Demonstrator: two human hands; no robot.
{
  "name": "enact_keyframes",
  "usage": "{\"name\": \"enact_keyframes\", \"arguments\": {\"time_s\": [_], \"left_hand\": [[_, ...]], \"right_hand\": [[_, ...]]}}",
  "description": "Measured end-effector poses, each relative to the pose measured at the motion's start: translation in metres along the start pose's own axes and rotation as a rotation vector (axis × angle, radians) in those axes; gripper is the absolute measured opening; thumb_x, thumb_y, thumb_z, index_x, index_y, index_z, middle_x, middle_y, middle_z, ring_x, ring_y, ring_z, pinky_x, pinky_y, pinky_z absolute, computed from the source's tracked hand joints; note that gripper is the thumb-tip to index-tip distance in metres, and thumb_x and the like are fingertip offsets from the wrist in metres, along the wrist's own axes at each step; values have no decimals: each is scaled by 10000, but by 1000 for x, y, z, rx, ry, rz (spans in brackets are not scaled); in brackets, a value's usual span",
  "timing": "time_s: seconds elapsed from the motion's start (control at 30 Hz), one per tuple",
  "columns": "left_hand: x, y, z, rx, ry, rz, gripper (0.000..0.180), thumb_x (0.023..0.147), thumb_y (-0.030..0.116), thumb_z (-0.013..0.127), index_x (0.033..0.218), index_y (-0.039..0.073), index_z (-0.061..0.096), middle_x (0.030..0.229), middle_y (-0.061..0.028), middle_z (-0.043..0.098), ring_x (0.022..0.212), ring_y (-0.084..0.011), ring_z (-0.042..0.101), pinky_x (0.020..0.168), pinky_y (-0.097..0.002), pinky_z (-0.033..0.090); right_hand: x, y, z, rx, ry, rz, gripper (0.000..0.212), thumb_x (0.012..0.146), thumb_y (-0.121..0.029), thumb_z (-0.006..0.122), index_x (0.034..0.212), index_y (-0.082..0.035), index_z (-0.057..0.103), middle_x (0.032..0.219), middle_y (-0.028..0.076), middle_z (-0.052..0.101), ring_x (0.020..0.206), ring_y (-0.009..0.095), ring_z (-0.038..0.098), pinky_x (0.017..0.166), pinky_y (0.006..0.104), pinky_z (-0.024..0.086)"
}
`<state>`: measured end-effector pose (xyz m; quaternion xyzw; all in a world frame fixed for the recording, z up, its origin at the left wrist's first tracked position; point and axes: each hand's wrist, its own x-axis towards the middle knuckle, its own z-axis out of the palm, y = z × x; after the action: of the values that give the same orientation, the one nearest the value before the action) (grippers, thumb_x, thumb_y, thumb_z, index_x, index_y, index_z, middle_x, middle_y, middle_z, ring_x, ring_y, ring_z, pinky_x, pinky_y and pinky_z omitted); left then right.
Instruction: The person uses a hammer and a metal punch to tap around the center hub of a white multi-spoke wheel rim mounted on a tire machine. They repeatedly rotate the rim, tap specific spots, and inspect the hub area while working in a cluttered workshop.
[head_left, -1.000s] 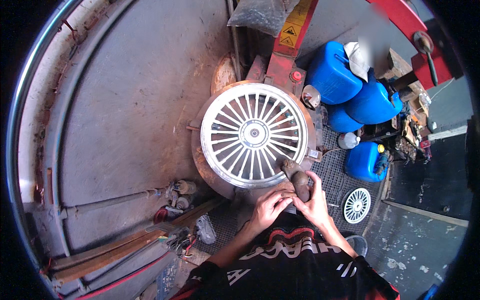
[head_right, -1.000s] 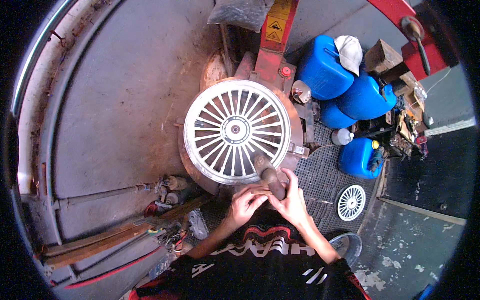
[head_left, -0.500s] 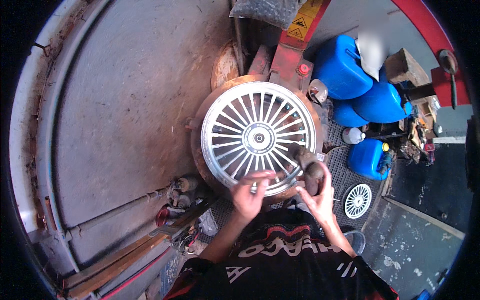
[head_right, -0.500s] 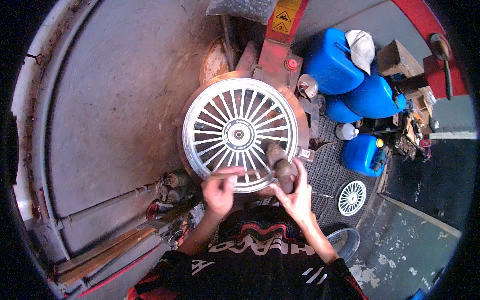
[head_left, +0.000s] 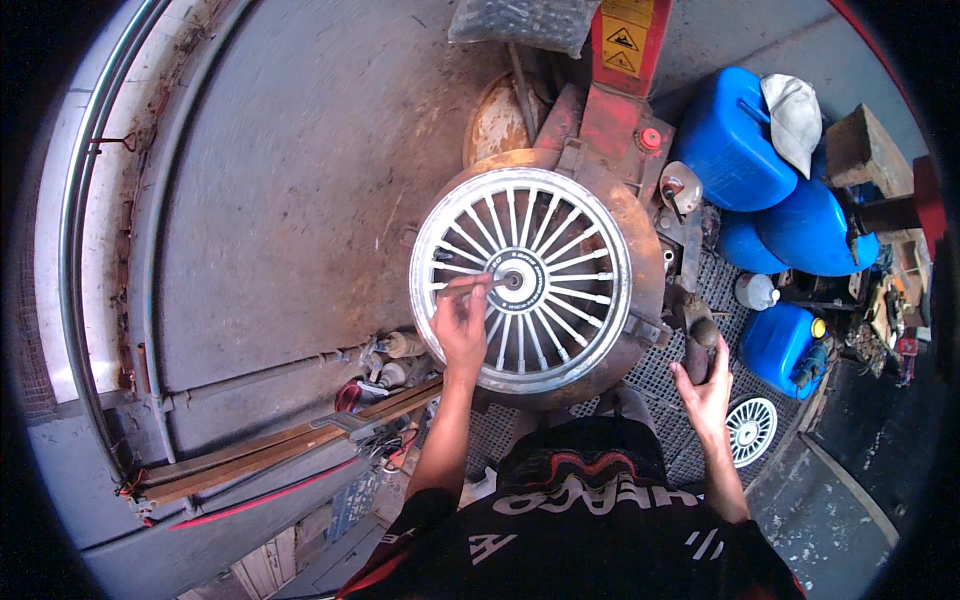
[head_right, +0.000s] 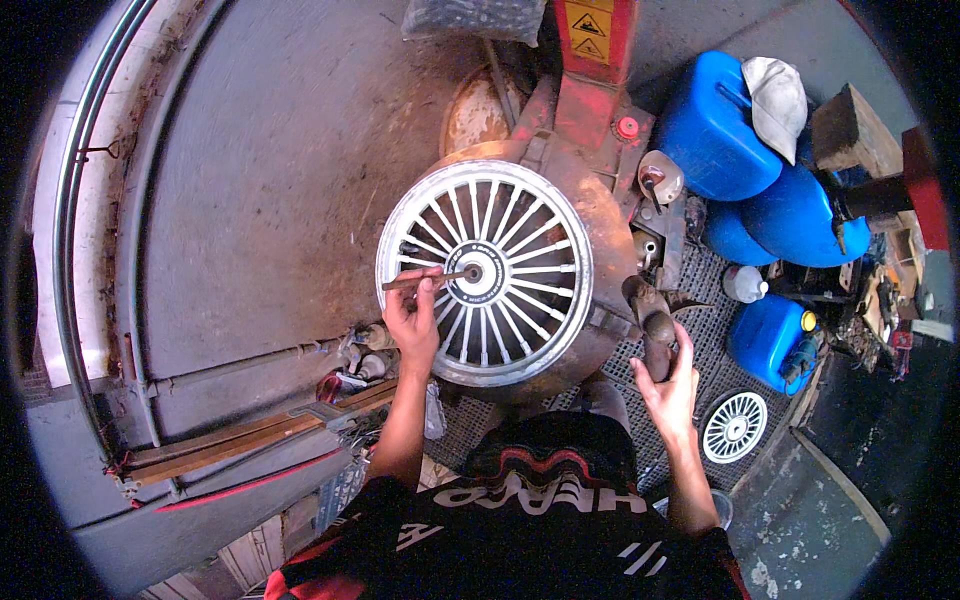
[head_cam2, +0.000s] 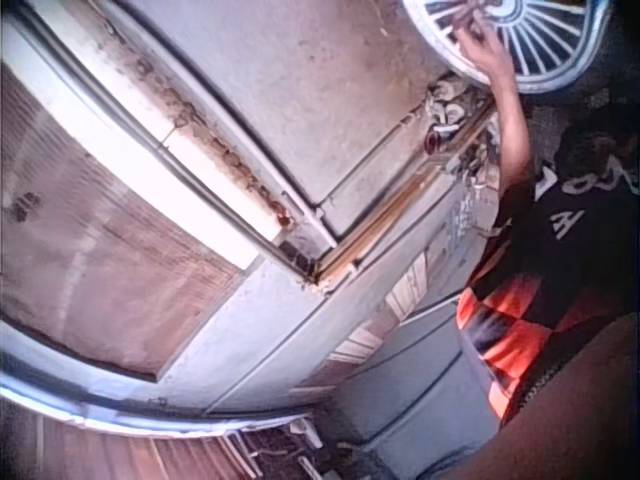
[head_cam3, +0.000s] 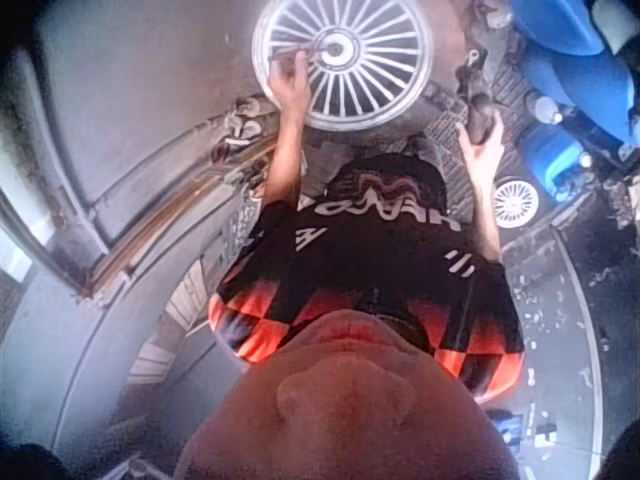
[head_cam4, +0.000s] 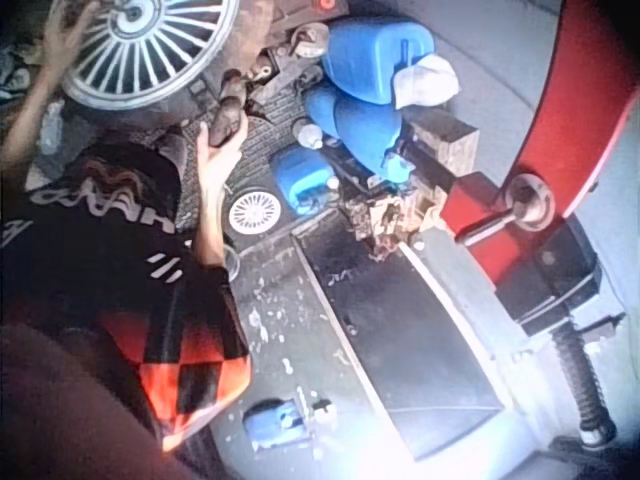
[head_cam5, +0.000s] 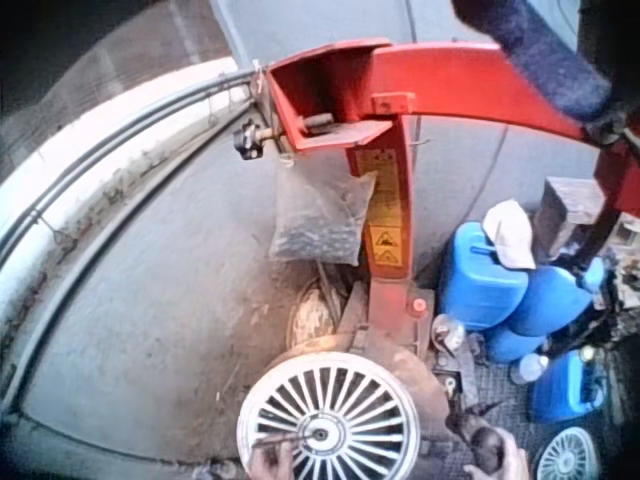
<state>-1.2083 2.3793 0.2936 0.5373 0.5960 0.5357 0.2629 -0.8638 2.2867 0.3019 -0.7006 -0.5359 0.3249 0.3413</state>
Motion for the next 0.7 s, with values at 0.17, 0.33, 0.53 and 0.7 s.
{"name": "enact_keyframes", "arguments": {"time_s": [0.17, 0.33, 0.53, 0.7], "left_hand": [[-5, -14, -6, -19, -24, -56, 110, 948, 48, 584, 1036, -11, 611, 982, -73, 703, 782, -86, 616, 621, -229, 476], [0, -19, -7, 115, -190, 118, 132, 893, 12, 625, 1024, 4, 632, 970, -117, 683, 870, -217, 669, 752, -323, 534], [15, -4, 9, 256, -399, 421, 194, 837, 14, 658, 1027, 13, 618, 955, -139, 662, 868, -319, 652, 783, -401, 527], [25, -25, 1, 147, -372, 230, 120, 882, 41, 637, 988, 2, 594, 935, -140, 672, 856, -287, 680, 741, -382, 548]], "right_hand": [[-17, 7, 8, 41, 36, 87, 746, 783, -137, 778, 1389, -20, 359, 909, 201, 697, 809, 242, 696, 745, 360, 542], [-27, -3, 18, 40, 76, 143, 711, 785, -122, 775, 1353, 9, 368, 915, 174, 689, 825, 198, 665, 760, 342, 534], [-35, -23, 29, -4, 120, 153, 715, 772, -119, 782, 1341, 26, 375, 909, 174, 683, 807, 193, 655, 755, 339, 531], [-45, -19, 38, -3, 129, 109, 691, 785, -159, 778, 1332, 7, 389, 826, 175, 686, 717, 193, 661, 669, 343, 533]]}}
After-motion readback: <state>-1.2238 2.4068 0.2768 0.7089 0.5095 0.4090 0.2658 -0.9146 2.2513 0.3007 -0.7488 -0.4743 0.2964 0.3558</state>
